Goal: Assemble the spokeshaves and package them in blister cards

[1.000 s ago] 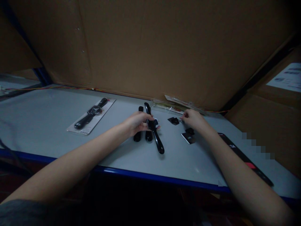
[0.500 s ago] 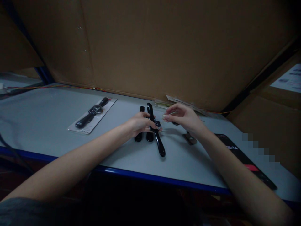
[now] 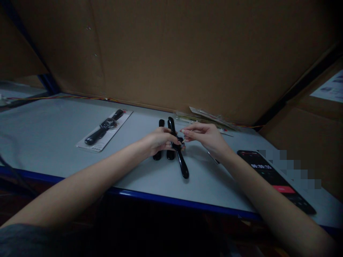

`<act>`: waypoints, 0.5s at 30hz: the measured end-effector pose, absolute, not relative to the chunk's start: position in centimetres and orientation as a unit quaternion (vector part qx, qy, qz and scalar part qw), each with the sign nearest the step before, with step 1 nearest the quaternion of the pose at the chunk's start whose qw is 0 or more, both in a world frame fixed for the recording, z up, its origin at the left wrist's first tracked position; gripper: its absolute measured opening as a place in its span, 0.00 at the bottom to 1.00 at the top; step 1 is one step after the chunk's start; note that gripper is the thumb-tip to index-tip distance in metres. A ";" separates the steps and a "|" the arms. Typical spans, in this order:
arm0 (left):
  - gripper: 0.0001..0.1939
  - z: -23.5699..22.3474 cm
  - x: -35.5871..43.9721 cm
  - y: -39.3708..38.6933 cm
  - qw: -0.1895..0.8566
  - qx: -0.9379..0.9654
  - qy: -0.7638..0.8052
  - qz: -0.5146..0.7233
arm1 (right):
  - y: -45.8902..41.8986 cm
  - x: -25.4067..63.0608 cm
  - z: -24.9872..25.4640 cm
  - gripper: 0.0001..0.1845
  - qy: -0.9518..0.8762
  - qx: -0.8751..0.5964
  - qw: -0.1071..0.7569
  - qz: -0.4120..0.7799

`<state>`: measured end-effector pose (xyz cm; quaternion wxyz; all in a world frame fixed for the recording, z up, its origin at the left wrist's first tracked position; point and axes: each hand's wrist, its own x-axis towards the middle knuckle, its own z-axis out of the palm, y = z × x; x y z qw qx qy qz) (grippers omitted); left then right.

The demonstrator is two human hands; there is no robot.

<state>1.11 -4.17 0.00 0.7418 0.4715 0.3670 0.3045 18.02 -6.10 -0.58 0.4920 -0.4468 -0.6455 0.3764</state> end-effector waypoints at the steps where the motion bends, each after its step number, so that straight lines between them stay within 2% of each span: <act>1: 0.16 0.0 1.1 -4.2 0.743 0.472 0.364 0.304 | -6.2 18.1 -0.5 0.12 -0.648 -0.442 0.483 0.389; 5: 0.14 0.1 1.1 -4.2 0.747 0.470 0.361 0.301 | -6.5 18.3 -0.2 0.12 -0.691 -0.424 0.455 0.368; 11: 0.18 -0.1 1.1 -4.1 0.757 0.453 0.358 0.307 | -6.8 18.1 0.1 0.08 -0.786 -0.431 0.408 0.170; 15: 0.20 -0.1 1.1 -4.2 0.749 0.458 0.364 0.311 | -6.8 17.9 0.0 0.08 -0.825 -0.416 0.370 0.099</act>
